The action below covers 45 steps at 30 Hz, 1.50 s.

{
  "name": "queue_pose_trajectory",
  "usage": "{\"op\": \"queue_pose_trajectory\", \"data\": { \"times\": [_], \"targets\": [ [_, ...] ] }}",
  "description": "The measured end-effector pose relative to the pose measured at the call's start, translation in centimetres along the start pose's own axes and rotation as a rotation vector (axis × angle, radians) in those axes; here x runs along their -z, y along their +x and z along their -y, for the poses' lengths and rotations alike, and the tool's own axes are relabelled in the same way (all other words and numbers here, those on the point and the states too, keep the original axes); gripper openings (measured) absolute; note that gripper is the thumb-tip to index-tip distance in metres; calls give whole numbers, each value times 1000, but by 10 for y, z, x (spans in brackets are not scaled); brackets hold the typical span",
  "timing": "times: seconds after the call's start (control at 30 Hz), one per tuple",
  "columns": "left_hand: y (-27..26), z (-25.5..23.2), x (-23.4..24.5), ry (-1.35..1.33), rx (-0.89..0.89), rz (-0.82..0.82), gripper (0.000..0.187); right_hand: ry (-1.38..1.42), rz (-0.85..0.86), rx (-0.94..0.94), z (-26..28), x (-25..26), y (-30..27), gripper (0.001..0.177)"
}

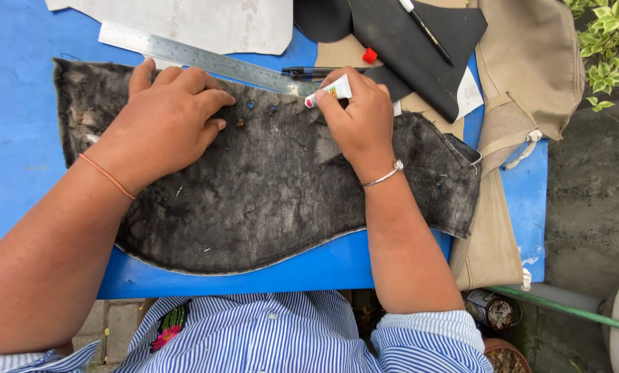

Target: Marking a pattern on a piece of leather using a ruler and a white marker

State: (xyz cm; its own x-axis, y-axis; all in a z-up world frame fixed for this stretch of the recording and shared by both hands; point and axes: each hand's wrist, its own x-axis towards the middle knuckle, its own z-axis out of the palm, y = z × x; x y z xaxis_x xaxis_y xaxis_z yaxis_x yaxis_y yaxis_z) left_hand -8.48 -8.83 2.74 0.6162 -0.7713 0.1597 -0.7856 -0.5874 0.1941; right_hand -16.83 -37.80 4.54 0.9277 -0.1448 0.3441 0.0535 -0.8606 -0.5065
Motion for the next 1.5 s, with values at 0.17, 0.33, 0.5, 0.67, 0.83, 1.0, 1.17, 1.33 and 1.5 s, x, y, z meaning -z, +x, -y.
{"op": "queue_pose_trajectory", "data": {
  "times": [0.17, 0.33, 0.5, 0.67, 0.83, 1.0, 1.17, 1.33, 1.5],
  "targets": [
    [1, 1, 0, 21, -42, -45, 40, -44, -47, -127, -8, 17, 3, 7],
    [0, 0, 1, 33, -51, -41, 42, 107, -74, -176, -18, 19, 1, 5],
    [2, -3, 8, 20, -20, 6, 43, 41, -98, -210, -20, 28, 1, 1],
    [1, -2, 5, 3, -3, 33, 44, 121, -72, -284, -27, 30, 1, 1],
    [1, -1, 6, -1, -3, 36, 45, -8, -59, -346, -33, 38, 3, 5],
    [2, -1, 6, 3, -10, 40, 44, -46, -64, -320, -39, 37, 2, 2],
    [1, -1, 6, 10, -2, 36, 44, -115, -98, -329, -44, 49, 2, 7],
    [2, -2, 5, 5, -7, 36, 43, 10, -84, -380, -45, 51, 2, 6],
    [1, 0, 4, 28, -4, 27, 45, -292, -125, -402, -63, 53, 1, 12]
  ]
}}
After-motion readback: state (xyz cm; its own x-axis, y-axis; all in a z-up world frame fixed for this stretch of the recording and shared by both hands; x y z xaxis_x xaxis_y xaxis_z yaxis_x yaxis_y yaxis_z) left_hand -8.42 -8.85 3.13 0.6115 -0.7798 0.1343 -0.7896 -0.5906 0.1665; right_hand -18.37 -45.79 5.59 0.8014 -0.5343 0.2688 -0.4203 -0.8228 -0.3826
